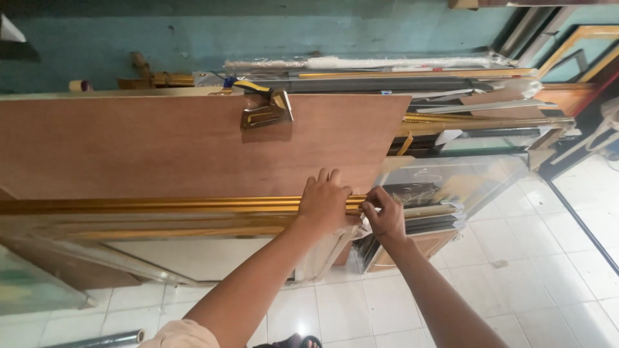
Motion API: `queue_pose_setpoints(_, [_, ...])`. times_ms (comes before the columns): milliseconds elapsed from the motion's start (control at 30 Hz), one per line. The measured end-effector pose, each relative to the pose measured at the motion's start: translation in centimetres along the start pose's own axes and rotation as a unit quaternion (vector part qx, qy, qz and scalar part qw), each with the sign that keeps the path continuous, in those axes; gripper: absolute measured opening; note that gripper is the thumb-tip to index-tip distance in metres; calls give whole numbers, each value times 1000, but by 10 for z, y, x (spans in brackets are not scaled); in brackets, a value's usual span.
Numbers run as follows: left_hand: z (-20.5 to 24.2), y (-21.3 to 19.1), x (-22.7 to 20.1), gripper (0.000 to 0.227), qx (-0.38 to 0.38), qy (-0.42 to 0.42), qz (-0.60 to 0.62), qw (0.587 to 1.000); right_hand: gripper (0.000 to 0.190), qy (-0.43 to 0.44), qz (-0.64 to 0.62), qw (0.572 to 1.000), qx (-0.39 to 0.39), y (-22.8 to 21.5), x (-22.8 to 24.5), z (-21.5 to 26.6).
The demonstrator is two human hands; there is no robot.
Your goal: Wrapping a picture frame in protective plastic film and securing it with a manual staple gun.
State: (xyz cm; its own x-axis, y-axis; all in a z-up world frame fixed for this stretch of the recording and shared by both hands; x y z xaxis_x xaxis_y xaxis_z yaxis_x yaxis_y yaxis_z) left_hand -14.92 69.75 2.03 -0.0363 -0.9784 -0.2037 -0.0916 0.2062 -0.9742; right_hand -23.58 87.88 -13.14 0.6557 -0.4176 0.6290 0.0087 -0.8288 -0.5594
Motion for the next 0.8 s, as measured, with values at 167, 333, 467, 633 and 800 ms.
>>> queue_pose_setpoints(167, [5, -1, 4, 43, 35, -17, -6, 999, 50, 76, 11, 997, -24, -34, 38, -10])
queue_pose_setpoints(333, [18, -7, 1, 66, 77, -14, 3, 997, 79, 143, -105, 960, 216, 24, 31, 29])
queue_pose_setpoints(467, [25, -8, 20, 70, 74, -27, 11, 997, 77, 192, -217, 913, 286, 70, 46, 78])
queue_pose_setpoints(633, [42, -95, 103, 83, 56, -97, 38, 993, 127, 160, 6, 939, 306, 122, 74, 47])
queue_pose_setpoints(800, [96, -199, 220, 48, -39, -195, 68, 978, 70, 38, -127, 985, 110, 209, 124, -20])
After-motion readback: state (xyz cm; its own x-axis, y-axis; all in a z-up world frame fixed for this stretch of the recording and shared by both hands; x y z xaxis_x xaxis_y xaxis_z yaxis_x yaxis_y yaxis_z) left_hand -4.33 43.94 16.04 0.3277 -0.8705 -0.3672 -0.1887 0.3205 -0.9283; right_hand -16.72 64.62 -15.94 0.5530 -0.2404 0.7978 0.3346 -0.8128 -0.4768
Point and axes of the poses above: each hand's wrist, its own z-axis away from the middle knuckle, its own y-axis out of the palm, x = y × z, the point moved 9 cm from there along -z, towards the middle knuckle, and after that the axes turned 13 degrees about -y, right-handed, at the moved point
